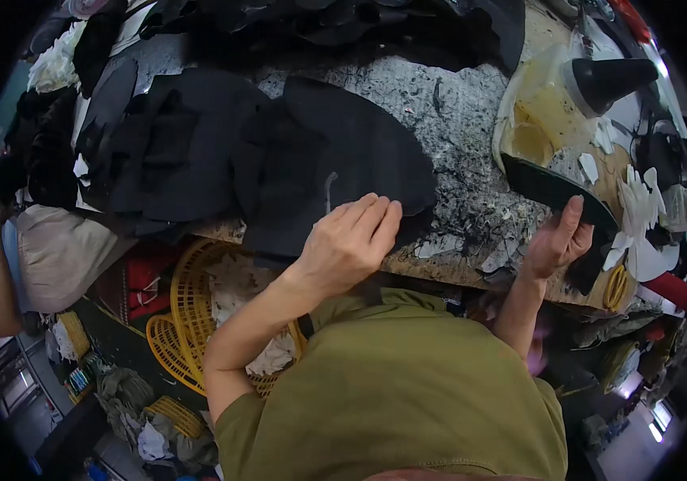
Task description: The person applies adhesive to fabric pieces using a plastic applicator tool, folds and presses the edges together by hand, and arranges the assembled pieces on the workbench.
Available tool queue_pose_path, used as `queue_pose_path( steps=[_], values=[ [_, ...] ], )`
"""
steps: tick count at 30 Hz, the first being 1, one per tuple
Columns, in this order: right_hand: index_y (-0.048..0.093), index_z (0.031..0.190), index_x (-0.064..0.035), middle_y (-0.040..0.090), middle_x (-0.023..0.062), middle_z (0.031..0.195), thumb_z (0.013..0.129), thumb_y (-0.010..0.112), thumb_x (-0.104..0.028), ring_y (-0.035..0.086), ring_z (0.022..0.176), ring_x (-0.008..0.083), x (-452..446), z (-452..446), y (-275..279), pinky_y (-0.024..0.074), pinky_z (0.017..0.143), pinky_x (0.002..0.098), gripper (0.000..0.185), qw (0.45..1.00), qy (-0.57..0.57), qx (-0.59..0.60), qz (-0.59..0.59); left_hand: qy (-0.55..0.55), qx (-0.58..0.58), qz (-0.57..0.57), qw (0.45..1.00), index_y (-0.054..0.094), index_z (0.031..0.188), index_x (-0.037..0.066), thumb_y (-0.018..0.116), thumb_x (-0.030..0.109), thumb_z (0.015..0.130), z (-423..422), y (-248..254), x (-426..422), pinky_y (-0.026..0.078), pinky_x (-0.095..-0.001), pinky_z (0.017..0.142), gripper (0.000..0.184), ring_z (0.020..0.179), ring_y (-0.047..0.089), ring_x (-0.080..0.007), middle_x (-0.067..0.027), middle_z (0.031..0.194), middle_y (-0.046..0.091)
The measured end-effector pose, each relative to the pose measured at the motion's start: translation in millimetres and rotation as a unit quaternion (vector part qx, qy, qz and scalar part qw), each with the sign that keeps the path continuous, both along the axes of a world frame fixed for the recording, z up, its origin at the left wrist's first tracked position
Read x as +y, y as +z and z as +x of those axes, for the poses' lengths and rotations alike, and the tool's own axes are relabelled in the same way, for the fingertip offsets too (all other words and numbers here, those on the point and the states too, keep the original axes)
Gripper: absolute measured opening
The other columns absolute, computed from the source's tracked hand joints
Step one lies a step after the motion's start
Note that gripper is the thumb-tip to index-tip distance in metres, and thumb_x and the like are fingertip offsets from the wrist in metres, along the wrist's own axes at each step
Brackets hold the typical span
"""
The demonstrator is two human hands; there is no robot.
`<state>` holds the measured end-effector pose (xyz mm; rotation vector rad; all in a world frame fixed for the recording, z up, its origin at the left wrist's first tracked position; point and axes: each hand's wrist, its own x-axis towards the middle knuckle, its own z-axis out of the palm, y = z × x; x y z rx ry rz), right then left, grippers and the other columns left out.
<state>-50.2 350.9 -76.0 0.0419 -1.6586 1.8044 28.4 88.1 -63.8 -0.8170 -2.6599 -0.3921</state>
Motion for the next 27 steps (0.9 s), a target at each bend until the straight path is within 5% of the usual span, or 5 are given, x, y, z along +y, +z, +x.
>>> queue_pose_path(
  steps=[3,7,11,17,27],
  values=[
    [0.063,0.100,0.0002,0.067,0.0080,0.097,0.092,0.061,-0.011,0.064,0.086,0.0154,33,0,-8,0.0515,0.075,0.0273,0.014,0.999,-0.014,0.010,-0.047,-0.035,0.053,0.077,0.995,0.066,0.094,-0.002,0.065,0.012,0.076,-2,20,41,0.043,-0.0249,0.051,0.023,0.068,0.061,-0.0183,-0.0083,0.085,0.064],
    [0.063,0.104,-0.0012,0.067,0.0095,0.101,0.093,0.059,-0.015,0.065,0.090,0.0195,55,-2,-1,0.0535,0.071,0.0319,0.018,0.990,0.013,-0.024,-0.141,-0.066,-0.124,0.088,0.986,0.065,0.093,0.004,0.071,0.030,0.076,-8,-10,83,0.042,-0.0301,0.065,0.032,0.080,0.057,-0.0193,-0.0056,0.092,0.058],
    [0.061,0.107,-0.0001,0.066,0.0085,0.099,0.092,0.060,-0.008,0.064,0.089,0.0162,57,25,-9,0.0533,0.073,0.0302,0.017,0.978,0.157,-0.078,-0.115,0.236,0.002,0.075,0.969,0.059,0.096,0.008,0.077,0.023,0.070,-10,22,11,0.041,-0.0398,0.071,0.035,0.085,0.057,-0.0282,-0.0088,0.095,0.059],
    [0.066,0.098,-0.0013,0.066,0.0094,0.087,0.076,0.070,-0.001,0.063,0.074,0.0265,-55,23,33,0.0504,0.069,0.0336,0.023,0.878,0.307,0.027,0.365,0.317,-0.022,0.021,0.948,0.061,0.087,0.008,0.068,0.006,0.075,-4,-8,-51,0.041,-0.0343,0.064,0.014,0.069,0.059,-0.0197,-0.0033,0.080,0.061],
    [0.064,0.101,-0.0043,0.065,0.0052,0.097,0.072,0.061,-0.003,0.062,0.081,0.0187,-132,19,0,0.0461,0.082,0.0369,0.029,0.767,0.311,0.163,0.536,0.334,-0.108,0.296,0.889,0.063,0.086,0.002,0.065,-0.002,0.078,-5,-3,-60,0.045,-0.0286,0.055,0.009,0.059,0.058,-0.0173,-0.0066,0.080,0.061]
  ],
)
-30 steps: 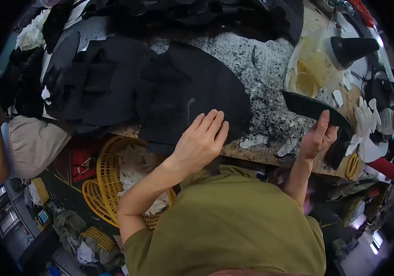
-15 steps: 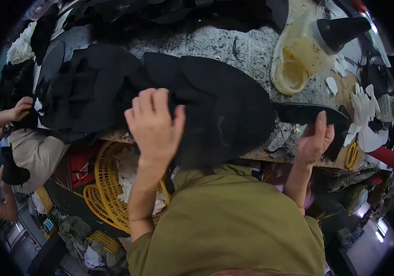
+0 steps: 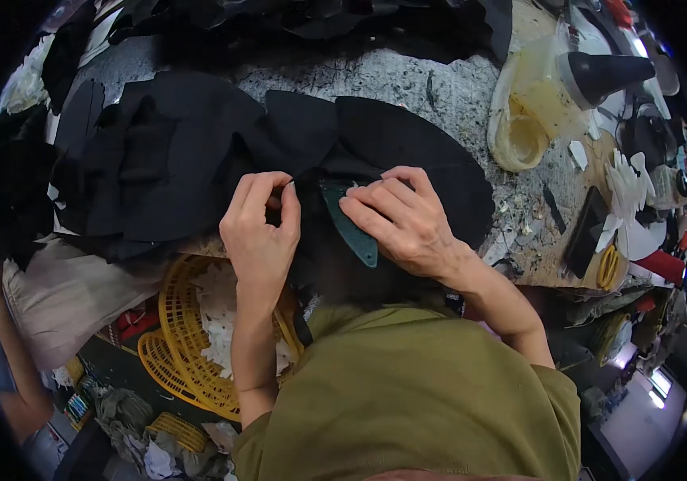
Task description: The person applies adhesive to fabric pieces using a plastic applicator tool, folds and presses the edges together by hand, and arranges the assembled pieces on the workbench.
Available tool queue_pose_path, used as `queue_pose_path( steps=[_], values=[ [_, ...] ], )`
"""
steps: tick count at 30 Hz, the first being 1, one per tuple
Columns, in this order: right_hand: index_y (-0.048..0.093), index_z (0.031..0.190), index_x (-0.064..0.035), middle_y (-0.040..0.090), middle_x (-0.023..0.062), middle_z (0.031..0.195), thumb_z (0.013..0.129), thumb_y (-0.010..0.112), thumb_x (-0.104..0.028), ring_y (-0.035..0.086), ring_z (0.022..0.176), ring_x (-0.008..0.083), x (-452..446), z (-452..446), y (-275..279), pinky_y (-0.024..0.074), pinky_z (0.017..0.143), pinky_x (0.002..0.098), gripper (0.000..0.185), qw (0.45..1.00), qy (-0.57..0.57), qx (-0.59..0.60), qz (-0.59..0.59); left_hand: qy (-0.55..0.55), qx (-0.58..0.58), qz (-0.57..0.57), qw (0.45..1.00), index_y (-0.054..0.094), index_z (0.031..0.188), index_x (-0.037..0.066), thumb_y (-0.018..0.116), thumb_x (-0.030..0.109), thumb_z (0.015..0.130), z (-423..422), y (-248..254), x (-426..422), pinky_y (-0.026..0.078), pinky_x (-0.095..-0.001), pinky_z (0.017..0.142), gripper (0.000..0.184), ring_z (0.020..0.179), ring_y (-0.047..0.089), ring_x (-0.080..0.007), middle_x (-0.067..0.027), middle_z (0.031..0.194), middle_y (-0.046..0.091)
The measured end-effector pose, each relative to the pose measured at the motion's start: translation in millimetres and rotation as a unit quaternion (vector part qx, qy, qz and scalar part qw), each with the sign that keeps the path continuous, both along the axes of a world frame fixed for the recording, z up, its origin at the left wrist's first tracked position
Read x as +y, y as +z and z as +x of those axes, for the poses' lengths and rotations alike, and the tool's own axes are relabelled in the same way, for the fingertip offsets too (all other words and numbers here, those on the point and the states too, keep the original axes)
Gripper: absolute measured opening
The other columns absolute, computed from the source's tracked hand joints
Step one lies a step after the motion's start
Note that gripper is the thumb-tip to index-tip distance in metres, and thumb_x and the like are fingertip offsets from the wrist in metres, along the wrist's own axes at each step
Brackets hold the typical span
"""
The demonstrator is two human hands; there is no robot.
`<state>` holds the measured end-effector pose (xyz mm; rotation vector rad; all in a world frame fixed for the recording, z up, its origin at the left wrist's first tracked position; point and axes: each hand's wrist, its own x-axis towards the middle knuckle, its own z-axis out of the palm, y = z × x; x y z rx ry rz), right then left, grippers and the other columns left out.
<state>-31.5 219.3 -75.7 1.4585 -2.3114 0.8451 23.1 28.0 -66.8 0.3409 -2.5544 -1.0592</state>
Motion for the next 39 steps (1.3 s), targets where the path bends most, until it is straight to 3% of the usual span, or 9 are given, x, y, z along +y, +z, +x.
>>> queue_pose_path(
  steps=[8,16,21,23,26,29,31,35,39],
  values=[
    [0.064,0.103,-0.0068,0.064,0.0020,0.094,0.066,0.061,0.006,0.060,0.084,0.0177,13,-26,16,0.0414,0.090,0.0387,0.039,0.977,0.123,-0.171,0.017,-0.022,0.019,0.065,0.997,0.063,0.088,0.001,0.064,-0.004,0.080,2,4,-2,0.044,-0.0266,0.055,0.009,0.060,0.056,-0.0146,-0.0070,0.083,0.062],
    [0.063,0.098,-0.0075,0.060,0.0018,0.089,0.068,0.065,0.001,0.059,0.088,0.0195,14,-28,30,0.0417,0.088,0.0366,0.031,0.955,0.202,-0.175,0.129,-0.021,0.030,0.077,0.996,0.063,0.089,0.000,0.064,-0.003,0.083,8,16,6,0.044,-0.0243,0.060,0.007,0.070,0.059,-0.0128,-0.0075,0.092,0.066],
    [0.058,0.092,-0.0073,0.059,0.0044,0.081,0.081,0.068,-0.010,0.059,0.079,0.0207,50,-27,42,0.0425,0.079,0.0338,0.016,0.986,0.021,-0.153,-0.058,-0.035,-0.003,0.289,0.957,0.059,0.097,0.000,0.058,0.000,0.092,7,19,9,0.039,-0.0157,0.068,0.005,0.076,0.051,-0.0014,0.0035,0.083,0.058],
    [0.064,0.092,-0.0036,0.066,0.0099,0.086,0.082,0.069,-0.008,0.063,0.075,0.0270,103,-26,46,0.0482,0.066,0.0367,0.012,0.973,-0.160,-0.078,-0.146,-0.118,-0.028,0.525,0.842,0.056,0.104,0.001,0.058,0.000,0.091,6,5,-14,0.041,-0.0155,0.070,0.013,0.076,0.054,-0.0025,0.0022,0.086,0.060],
    [0.066,0.094,-0.0026,0.066,0.0104,0.075,0.091,0.061,-0.013,0.061,0.065,0.0258,166,-25,58,0.0475,0.062,0.0355,0.012,0.873,-0.423,-0.154,-0.189,-0.041,-0.156,0.629,0.760,0.060,0.109,0.002,0.058,0.012,0.095,-13,22,-10,0.048,-0.0239,0.068,0.018,0.075,0.059,-0.0102,-0.0040,0.095,0.066],
    [0.065,0.090,-0.0046,0.065,0.0084,0.074,0.088,0.065,-0.016,0.059,0.064,0.0248,178,-44,50,0.0415,0.062,0.0361,0.012,0.926,-0.370,0.006,-0.072,-0.050,-0.204,0.567,0.797,0.061,0.109,0.000,0.060,0.011,0.094,-30,24,-19,0.046,-0.0159,0.064,0.019,0.071,0.059,-0.0033,-0.0010,0.088,0.066],
    [0.064,0.087,-0.0019,0.066,0.0118,0.082,0.082,0.068,-0.004,0.060,0.070,0.0288,165,-54,44,0.0436,0.064,0.0372,0.006,0.948,-0.317,-0.024,0.013,-0.085,-0.237,0.522,0.815,0.063,0.106,0.001,0.061,0.013,0.094,-31,22,-28,0.043,-0.0139,0.058,0.017,0.066,0.057,-0.0014,-0.0001,0.084,0.066],
    [0.064,0.092,0.0009,0.064,0.0137,0.084,0.080,0.066,0.005,0.059,0.074,0.0316,178,-37,44,0.0457,0.069,0.0363,0.012,0.924,-0.358,0.092,-0.098,-0.074,-0.255,0.474,0.840,0.065,0.101,0.003,0.059,0.013,0.095,-43,36,-18,0.041,-0.0129,0.053,0.013,0.058,0.051,0.0002,0.0055,0.072,0.060],
    [0.064,0.084,0.0008,0.061,0.0106,0.071,0.085,0.068,-0.004,0.056,0.061,0.0244,167,-3,19,0.0415,0.058,0.0324,0.006,0.879,-0.425,-0.057,-0.208,-0.114,-0.312,0.457,0.825,0.068,0.098,0.004,0.063,0.020,0.093,-44,40,-19,0.035,-0.0146,0.049,0.017,0.058,0.049,0.0009,0.0077,0.070,0.058]
  ],
)
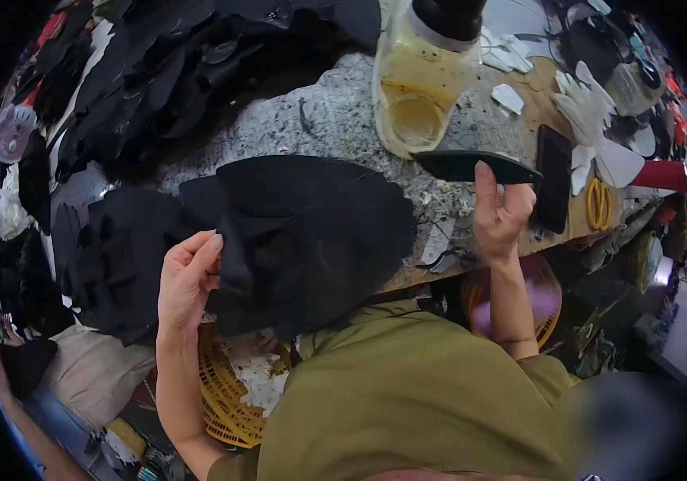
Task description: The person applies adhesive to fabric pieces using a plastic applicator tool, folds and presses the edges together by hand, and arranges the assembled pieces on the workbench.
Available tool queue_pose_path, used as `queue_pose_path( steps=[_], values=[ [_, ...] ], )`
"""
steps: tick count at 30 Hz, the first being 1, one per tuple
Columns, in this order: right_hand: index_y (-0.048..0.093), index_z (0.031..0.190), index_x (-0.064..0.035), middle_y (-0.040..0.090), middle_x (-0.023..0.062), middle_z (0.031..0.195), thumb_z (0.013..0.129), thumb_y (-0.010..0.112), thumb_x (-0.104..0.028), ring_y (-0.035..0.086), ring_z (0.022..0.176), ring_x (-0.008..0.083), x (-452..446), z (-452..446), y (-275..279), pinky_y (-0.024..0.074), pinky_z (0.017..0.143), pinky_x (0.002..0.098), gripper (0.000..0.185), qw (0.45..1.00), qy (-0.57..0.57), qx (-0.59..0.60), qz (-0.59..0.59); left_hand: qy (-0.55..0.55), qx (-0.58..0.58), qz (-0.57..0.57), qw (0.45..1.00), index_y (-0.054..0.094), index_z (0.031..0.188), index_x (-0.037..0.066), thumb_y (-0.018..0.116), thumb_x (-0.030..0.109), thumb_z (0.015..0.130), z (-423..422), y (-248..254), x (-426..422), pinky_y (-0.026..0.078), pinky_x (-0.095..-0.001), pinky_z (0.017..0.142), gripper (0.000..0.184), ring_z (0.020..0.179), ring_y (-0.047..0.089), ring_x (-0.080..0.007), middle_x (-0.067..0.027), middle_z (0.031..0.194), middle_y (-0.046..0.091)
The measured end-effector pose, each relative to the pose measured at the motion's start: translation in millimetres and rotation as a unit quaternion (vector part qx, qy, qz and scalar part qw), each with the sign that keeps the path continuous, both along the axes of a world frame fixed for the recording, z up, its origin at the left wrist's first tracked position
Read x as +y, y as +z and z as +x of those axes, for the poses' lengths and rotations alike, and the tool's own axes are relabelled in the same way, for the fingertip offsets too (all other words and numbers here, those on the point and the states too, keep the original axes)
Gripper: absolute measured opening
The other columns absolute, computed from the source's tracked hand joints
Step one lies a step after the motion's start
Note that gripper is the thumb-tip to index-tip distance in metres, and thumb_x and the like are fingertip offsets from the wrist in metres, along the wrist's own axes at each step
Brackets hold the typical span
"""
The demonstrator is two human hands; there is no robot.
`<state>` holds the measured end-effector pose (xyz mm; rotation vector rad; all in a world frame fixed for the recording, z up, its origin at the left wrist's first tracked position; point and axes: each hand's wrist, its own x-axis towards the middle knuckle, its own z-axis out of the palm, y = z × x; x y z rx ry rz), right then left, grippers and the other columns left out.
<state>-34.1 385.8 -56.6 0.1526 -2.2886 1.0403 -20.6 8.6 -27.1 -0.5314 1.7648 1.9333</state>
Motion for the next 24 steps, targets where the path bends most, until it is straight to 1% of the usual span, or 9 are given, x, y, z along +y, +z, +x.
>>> queue_pose_path(
  steps=[2,5,7,8,11,15,18,22,24],
  values=[
    [0.065,0.081,0.0023,0.059,0.0077,0.064,0.088,0.067,-0.009,0.052,0.053,0.0177,-16,10,-9,0.0395,0.054,0.0275,0.013,0.989,-0.004,-0.124,-0.079,0.003,-0.011,0.016,1.000,0.068,0.097,0.005,0.064,0.019,0.092,3,4,4,0.036,-0.0144,0.049,0.016,0.060,0.050,0.0000,0.0065,0.071,0.058],
    [0.064,0.076,0.0009,0.058,0.0057,0.061,0.088,0.069,-0.012,0.049,0.053,0.0122,-80,-8,15,0.0372,0.052,0.0273,0.018,0.935,0.178,-0.125,-0.281,0.022,-0.013,0.008,1.000,0.067,0.095,0.003,0.064,0.018,0.092,11,19,16,0.043,-0.0158,0.051,0.015,0.062,0.053,-0.0021,0.0035,0.074,0.059],
    [0.065,0.077,0.0010,0.058,0.0066,0.061,0.087,0.069,-0.011,0.052,0.053,0.0147,-102,-13,23,0.0383,0.052,0.0270,0.016,0.923,0.250,-0.165,-0.240,0.015,0.000,0.016,1.000,0.067,0.096,0.003,0.064,0.018,0.092,17,18,13,0.044,-0.0163,0.052,0.016,0.063,0.054,-0.0030,0.0026,0.074,0.060],
    [0.066,0.082,0.0015,0.061,0.0089,0.066,0.085,0.069,-0.009,0.056,0.056,0.0192,-104,-13,22,0.0419,0.054,0.0280,0.012,0.931,0.245,-0.234,-0.136,0.020,0.006,0.042,0.999,0.067,0.096,0.002,0.063,0.017,0.093,20,16,12,0.046,-0.0172,0.052,0.016,0.062,0.055,-0.0038,0.0017,0.074,0.060],
    [0.067,0.090,-0.0006,0.065,0.0121,0.078,0.084,0.069,-0.007,0.061,0.063,0.0248,-130,-24,31,0.0475,0.061,0.0314,0.008,0.933,0.312,-0.130,-0.120,0.025,0.021,0.043,0.999,0.067,0.095,0.002,0.063,0.017,0.093,29,15,14,0.048,-0.0184,0.052,0.015,0.062,0.057,-0.0042,0.0013,0.073,0.060],
    [0.068,0.094,-0.0040,0.067,0.0100,0.081,0.080,0.070,-0.003,0.063,0.072,0.0247,-133,-19,26,0.0481,0.065,0.0332,0.015,0.934,0.334,-0.089,-0.095,0.038,0.007,0.055,0.998,0.067,0.092,0.003,0.062,0.018,0.093,30,8,13,0.049,-0.0189,0.051,0.016,0.061,0.057,-0.0041,0.0012,0.072,0.061],
    [0.067,0.095,-0.0064,0.067,0.0055,0.087,0.073,0.071,-0.004,0.063,0.077,0.0217,-124,-21,34,0.0441,0.075,0.0324,0.023,0.883,0.467,-0.015,-0.041,0.034,-0.015,0.079,0.996,0.066,0.092,0.005,0.061,0.021,0.094,26,6,14,0.048,-0.0178,0.050,0.018,0.059,0.056,-0.0032,0.0018,0.070,0.059],
    [0.066,0.097,-0.0076,0.067,0.0017,0.096,0.076,0.065,-0.011,0.062,0.082,0.0173,-118,-4,43,0.0433,0.072,0.0314,0.022,0.818,0.562,0.074,0.097,0.046,-0.016,0.079,0.996,0.066,0.091,0.007,0.060,0.022,0.094,19,1,16,0.046,-0.0172,0.048,0.017,0.057,0.055,-0.0031,0.0034,0.069,0.057],
    [0.067,0.098,-0.0073,0.069,0.0041,0.096,0.077,0.066,-0.014,0.064,0.080,0.0180,-112,-2,36,0.0429,0.071,0.0308,0.022,0.835,0.547,0.051,0.019,0.034,-0.014,0.082,0.996,0.065,0.090,0.007,0.059,0.022,0.095,17,-2,14,0.045,-0.0162,0.048,0.017,0.057,0.054,-0.0021,0.0045,0.068,0.057]
  ],
)
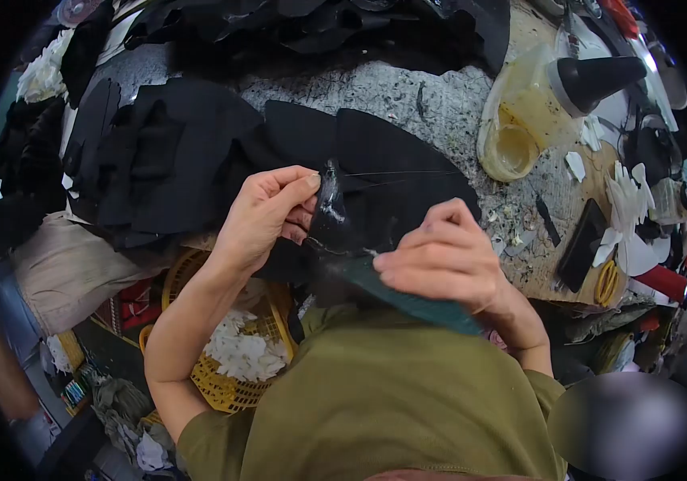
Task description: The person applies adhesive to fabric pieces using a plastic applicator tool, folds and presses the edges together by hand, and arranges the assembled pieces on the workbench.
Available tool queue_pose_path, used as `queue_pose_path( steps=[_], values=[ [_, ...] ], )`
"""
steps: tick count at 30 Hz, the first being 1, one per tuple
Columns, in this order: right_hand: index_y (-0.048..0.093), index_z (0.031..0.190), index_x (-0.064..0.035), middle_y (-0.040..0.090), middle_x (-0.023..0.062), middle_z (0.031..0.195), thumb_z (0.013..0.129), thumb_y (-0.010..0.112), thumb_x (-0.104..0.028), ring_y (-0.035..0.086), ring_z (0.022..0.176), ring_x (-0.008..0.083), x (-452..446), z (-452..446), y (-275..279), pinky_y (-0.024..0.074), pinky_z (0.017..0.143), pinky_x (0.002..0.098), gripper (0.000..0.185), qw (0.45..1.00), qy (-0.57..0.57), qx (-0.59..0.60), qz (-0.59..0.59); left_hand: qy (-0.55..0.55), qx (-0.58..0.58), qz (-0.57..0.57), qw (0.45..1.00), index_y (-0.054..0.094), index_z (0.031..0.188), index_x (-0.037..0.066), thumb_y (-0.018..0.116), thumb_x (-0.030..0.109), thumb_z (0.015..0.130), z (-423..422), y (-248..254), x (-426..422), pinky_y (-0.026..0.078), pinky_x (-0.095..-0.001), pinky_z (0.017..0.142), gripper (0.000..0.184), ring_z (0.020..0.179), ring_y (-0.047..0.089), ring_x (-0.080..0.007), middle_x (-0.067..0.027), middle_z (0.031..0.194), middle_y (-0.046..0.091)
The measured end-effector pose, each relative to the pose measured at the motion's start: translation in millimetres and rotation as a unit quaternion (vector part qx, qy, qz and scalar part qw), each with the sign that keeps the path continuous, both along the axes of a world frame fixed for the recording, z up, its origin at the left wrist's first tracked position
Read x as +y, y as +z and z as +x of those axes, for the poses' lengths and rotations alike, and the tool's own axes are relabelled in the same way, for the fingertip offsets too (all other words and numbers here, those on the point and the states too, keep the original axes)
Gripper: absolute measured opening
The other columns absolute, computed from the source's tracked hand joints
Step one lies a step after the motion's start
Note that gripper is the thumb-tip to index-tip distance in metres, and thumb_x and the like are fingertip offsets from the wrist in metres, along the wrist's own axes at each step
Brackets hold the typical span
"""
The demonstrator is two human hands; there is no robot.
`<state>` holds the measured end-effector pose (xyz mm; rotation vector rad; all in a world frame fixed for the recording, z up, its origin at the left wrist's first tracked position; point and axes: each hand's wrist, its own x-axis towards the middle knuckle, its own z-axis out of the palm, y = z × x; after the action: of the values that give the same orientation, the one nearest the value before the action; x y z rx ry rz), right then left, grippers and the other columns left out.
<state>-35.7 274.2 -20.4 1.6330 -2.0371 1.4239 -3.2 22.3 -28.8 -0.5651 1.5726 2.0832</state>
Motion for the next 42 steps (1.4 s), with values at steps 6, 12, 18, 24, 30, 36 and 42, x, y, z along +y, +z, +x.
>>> queue_pose_path(
  steps=[6,12,18,24,30,36,42],
  values=[
    [0.068,0.098,-0.0039,0.070,0.0077,0.095,0.084,0.063,-0.018,0.066,0.079,0.0194,1,20,-33,0.0416,0.073,0.0321,0.020,0.997,-0.032,-0.041,-0.060,0.055,0.000,0.012,0.998,0.065,0.089,0.008,0.056,0.021,0.097,8,-5,-2,0.043,-0.0142,0.049,0.017,0.059,0.055,-0.0003,0.0059,0.070,0.059],
    [0.069,0.091,-0.0013,0.069,0.0055,0.077,0.083,0.067,-0.003,0.063,0.070,0.0121,-4,15,-39,0.0448,0.062,0.0274,0.008,0.899,-0.203,-0.339,-0.187,0.051,0.073,-0.088,0.992,0.063,0.101,0.005,0.053,0.017,0.097,13,9,3,0.037,-0.0131,0.047,0.015,0.060,0.048,0.0011,0.0069,0.074,0.058],
    [0.066,0.082,-0.0017,0.064,0.0072,0.071,0.078,0.072,-0.002,0.060,0.064,0.0234,-33,-16,-42,0.0433,0.059,0.0307,0.007,0.946,-0.278,-0.141,-0.092,0.085,0.064,0.049,0.993,0.055,0.096,0.005,0.049,0.011,0.096,19,-5,-10,0.042,-0.0152,0.055,0.009,0.065,0.052,-0.0014,0.0031,0.078,0.059],
    [0.066,0.099,-0.0041,0.069,0.0059,0.098,0.082,0.062,-0.008,0.065,0.082,0.0184,-31,5,-41,0.0450,0.080,0.0346,0.018,0.984,-0.145,-0.021,-0.103,0.046,0.096,0.142,0.984,0.051,0.097,0.003,0.045,0.015,0.098,14,0,-11,0.048,-0.0184,0.047,0.013,0.057,0.058,-0.0073,-0.0043,0.082,0.062],
    [0.067,0.099,-0.0064,0.070,0.0043,0.095,0.079,0.066,-0.009,0.065,0.079,0.0162,-1,14,-43,0.0451,0.081,0.0347,0.021,0.986,-0.137,-0.040,-0.085,0.094,0.095,0.073,0.988,0.052,0.103,0.001,0.043,0.016,0.099,15,-9,-10,0.052,-0.0204,0.057,0.017,0.067,0.061,-0.0088,-0.0055,0.089,0.063],
    [0.064,0.098,0.0027,0.066,0.0094,0.095,0.089,0.061,0.001,0.059,0.081,0.0140,22,12,-40,0.0468,0.073,0.0272,0.010,0.848,-0.284,-0.378,-0.239,0.109,0.154,0.086,0.978,0.047,0.126,0.001,0.052,0.011,0.093,23,12,6,0.046,-0.0214,0.076,0.034,0.085,0.058,-0.0085,-0.0066,0.097,0.064],
    [0.067,0.098,-0.0002,0.068,0.0096,0.088,0.081,0.067,0.005,0.064,0.076,0.0187,22,5,-27,0.0488,0.068,0.0286,0.017,0.935,-0.149,-0.244,-0.209,0.151,0.316,0.020,0.937,0.006,0.152,0.008,0.048,-0.014,0.082,28,8,62,0.037,-0.0376,0.108,0.085,0.128,0.045,-0.0239,-0.0191,0.144,0.040]
  ],
)
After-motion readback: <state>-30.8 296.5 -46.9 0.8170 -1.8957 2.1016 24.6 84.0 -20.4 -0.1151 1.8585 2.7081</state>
